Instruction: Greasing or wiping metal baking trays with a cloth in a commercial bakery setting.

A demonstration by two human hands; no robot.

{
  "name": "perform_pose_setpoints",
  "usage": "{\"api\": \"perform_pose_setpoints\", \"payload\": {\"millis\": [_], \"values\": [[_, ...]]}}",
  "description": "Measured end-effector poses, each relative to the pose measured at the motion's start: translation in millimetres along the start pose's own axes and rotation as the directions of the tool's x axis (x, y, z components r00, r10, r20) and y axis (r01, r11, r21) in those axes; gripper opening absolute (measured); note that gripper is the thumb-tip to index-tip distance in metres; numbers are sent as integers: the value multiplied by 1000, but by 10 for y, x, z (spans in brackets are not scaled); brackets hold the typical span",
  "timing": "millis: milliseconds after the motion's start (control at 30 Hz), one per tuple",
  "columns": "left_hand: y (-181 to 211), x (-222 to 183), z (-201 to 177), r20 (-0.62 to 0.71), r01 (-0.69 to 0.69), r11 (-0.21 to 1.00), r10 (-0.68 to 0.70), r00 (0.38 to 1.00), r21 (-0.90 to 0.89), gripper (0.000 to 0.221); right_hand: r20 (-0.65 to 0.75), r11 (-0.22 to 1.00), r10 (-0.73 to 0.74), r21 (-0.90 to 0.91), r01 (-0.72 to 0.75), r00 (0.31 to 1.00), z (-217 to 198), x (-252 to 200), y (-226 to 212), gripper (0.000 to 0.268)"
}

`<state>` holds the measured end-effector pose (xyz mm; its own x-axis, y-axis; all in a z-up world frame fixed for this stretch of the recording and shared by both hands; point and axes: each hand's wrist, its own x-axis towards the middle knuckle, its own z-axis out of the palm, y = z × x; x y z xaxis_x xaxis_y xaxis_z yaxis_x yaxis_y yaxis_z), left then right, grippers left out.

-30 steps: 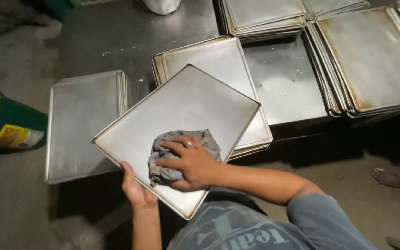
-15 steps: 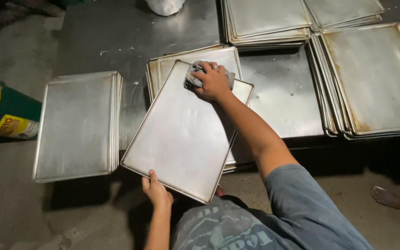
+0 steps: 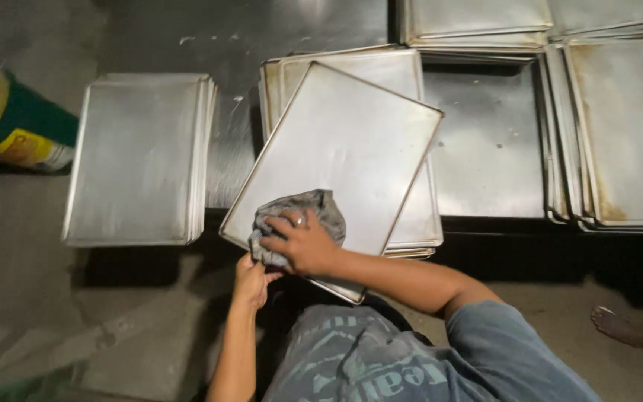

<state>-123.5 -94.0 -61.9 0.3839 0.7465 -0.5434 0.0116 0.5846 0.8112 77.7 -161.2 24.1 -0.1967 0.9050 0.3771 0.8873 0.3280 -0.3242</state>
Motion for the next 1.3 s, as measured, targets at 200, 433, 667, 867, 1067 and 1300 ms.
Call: {"api": "perform_pose_setpoints", "payload": {"millis": [200, 433, 667, 867, 1067, 1300], "values": [[-291, 282, -279, 155, 15, 994, 3, 988, -113, 15, 39, 997, -8, -82, 11, 999, -108, 799, 942, 66], [-193, 155, -121, 45, 35, 996, -32, 998, -80, 19, -175, 858, 412, -254, -446, 894, -276, 1582, 2869, 60], [-140, 209, -151, 66, 43, 998, -40, 997, -37, 20, -274, 879, 387, -180, -442, 880, -101, 1111, 1418, 64], [-38, 158, -152, 52, 96, 993, -92, 994, -72, 18, 40, 976, 216, 16, -217, 975, -278, -244, -145, 75], [-75, 238, -361, 79, 37, 999, -36, 996, -14, 17, -18, 984, 180, 3, -180, 984, -506, -724, 370, 70], [-59, 276, -513, 87, -18, 999, 23, 996, -50, 17, -411, 788, 422, -275, -551, 808, -1103, -368, 2721, 62]]}}
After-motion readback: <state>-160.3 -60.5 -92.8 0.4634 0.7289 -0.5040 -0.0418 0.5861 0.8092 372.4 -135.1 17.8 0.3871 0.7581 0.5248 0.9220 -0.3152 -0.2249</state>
